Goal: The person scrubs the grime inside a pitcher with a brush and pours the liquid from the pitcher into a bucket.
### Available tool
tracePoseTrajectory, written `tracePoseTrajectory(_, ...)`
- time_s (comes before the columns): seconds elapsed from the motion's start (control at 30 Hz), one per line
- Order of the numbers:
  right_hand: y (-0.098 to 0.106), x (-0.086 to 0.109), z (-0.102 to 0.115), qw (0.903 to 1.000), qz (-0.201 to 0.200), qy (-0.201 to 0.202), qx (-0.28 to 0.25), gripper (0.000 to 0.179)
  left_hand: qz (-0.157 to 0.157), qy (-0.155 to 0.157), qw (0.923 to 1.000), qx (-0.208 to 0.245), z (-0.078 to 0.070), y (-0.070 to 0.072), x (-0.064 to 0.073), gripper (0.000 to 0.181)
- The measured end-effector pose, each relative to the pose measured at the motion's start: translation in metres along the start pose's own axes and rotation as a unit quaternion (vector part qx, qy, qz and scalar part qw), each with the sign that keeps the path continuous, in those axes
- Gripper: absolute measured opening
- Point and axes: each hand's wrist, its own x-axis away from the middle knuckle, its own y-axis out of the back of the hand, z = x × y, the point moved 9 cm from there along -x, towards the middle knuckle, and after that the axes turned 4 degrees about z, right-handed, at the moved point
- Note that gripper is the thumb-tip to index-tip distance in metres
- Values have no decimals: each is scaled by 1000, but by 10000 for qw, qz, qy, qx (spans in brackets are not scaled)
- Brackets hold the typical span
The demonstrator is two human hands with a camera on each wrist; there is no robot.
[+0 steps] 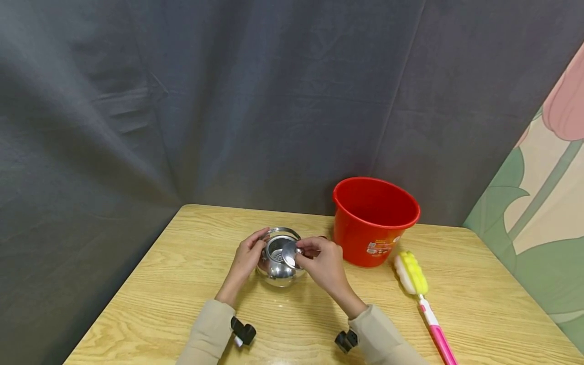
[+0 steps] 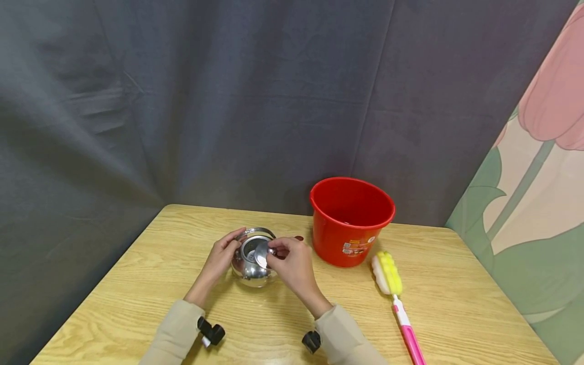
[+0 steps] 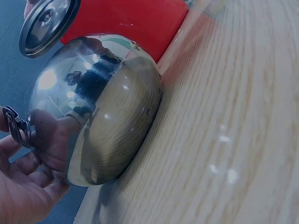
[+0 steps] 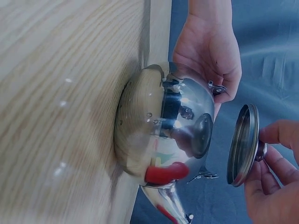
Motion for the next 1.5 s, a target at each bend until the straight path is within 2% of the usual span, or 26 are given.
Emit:
tracePoseTrajectory(0.4, 9, 9, -3, 9999, 123, -118, -28, 17, 10, -29, 10000, 46, 1, 0, 0, 42)
tracePoseTrajectory(0.83, 19, 18, -16, 9988, 247, -427, 36, 19, 28, -41, 10000, 21, 2, 0, 0, 42)
tracePoseTrajectory(0.9, 20, 19, -17, 9985, 266, -465, 64, 19, 19, -63, 10000, 7, 5, 1, -2, 42)
tracePoseTrajectory(1.17, 26, 23, -25, 9971, 366, -652, 121, 19, -146, -41, 9999, 25, 38, 4, -17, 43)
tracePoseTrajectory(1.37, 33, 27, -32, 9964, 417, -730, 133, 18, -173, -6, 9998, -35, 37, 4, -16, 43)
tracePoseTrajectory(1.5, 38, 31, -39, 9949, 472, -871, 165, 18, -212, 52, 9998, -22, 42, 4, -17, 43)
